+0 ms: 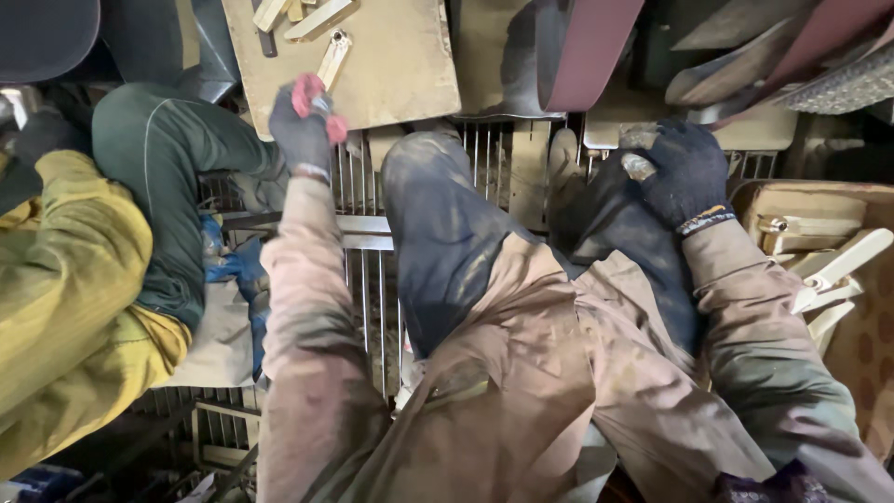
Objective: The person sits on the floor and repeatedly sands small wooden pieces against a belt sander. They pick up each piece, press it against the moving belt, and then place it into a nearby wooden crate.
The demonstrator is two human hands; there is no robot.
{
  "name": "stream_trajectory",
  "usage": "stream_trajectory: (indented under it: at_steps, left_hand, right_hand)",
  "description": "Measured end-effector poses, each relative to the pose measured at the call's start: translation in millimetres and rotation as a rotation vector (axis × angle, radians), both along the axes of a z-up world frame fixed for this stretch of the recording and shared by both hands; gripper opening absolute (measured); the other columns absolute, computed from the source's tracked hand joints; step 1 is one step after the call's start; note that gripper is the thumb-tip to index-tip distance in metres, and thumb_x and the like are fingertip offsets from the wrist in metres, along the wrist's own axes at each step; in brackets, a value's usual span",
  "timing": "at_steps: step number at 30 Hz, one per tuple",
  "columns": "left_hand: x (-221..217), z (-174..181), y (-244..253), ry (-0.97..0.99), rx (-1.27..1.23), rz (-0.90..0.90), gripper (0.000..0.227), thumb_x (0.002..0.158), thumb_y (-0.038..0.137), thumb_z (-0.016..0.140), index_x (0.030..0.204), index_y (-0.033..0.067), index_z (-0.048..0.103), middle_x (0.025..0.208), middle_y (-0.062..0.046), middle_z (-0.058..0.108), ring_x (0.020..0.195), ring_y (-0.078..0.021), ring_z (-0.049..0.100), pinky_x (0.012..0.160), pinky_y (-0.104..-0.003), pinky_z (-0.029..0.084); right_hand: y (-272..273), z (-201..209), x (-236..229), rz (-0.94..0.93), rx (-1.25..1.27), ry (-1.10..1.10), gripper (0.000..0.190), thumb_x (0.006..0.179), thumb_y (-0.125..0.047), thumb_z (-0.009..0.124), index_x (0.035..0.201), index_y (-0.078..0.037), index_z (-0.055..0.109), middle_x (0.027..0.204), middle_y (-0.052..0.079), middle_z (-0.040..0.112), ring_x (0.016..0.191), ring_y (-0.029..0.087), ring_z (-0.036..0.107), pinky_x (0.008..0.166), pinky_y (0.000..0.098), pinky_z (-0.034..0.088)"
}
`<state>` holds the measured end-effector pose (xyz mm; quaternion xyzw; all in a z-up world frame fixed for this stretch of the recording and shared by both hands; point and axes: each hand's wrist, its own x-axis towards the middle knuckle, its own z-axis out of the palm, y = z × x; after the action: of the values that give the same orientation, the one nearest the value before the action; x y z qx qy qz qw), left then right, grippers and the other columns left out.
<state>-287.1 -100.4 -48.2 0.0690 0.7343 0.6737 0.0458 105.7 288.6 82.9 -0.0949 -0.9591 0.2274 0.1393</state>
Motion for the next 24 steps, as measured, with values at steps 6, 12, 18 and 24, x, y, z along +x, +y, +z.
stream_trajectory:
  at_steps: [6,12,18,24]
  left_hand:
    - [-80,-33,1,-0.084,-0.070,0.049,0.030,0.085,-0.016,0.054,0.109,-0.0020,0.065,0.102,-0.011,0.073,0.066,-0.0206,0.072,0.043,-0.033,0.052]
    - [-126,-60,16,0.309,-0.456,-0.033,0.017,0.090,-0.007,0.061,0.104,0.0004,0.068,0.099,-0.008,0.078,0.093,-0.0134,0.077,0.074,-0.027,0.059]
    - [-114,-22,28,0.388,-0.966,-0.060,0.009,0.088,0.008,0.064,0.091,0.0076,0.072,0.083,-0.015,0.073,0.081,-0.0334,0.071,0.067,-0.044,0.052]
    - [-102,-16,37,0.526,-1.068,-0.142,0.018,0.097,0.021,0.064,0.085,0.0101,0.072,0.082,-0.020,0.070,0.080,-0.0445,0.066,0.065,-0.054,0.050]
  right_hand:
    - [-2,11,-9,-0.011,-0.081,-0.059,0.021,0.093,-0.021,0.072,0.112,-0.013,0.074,0.118,0.009,0.073,0.113,0.032,0.066,0.099,0.0459,0.052]
    - [-1,15,-15,-0.043,-0.089,-0.146,0.021,0.094,-0.022,0.070,0.113,-0.016,0.075,0.116,0.009,0.072,0.110,0.034,0.065,0.099,0.0473,0.051]
    - [1,10,-17,-0.032,-0.052,-0.077,0.020,0.096,-0.025,0.069,0.113,-0.015,0.074,0.119,0.008,0.073,0.113,0.034,0.065,0.099,0.0479,0.051]
    - [2,12,-20,-0.037,-0.093,-0.127,0.020,0.095,-0.025,0.070,0.112,-0.015,0.075,0.117,0.008,0.073,0.110,0.034,0.066,0.097,0.0468,0.051]
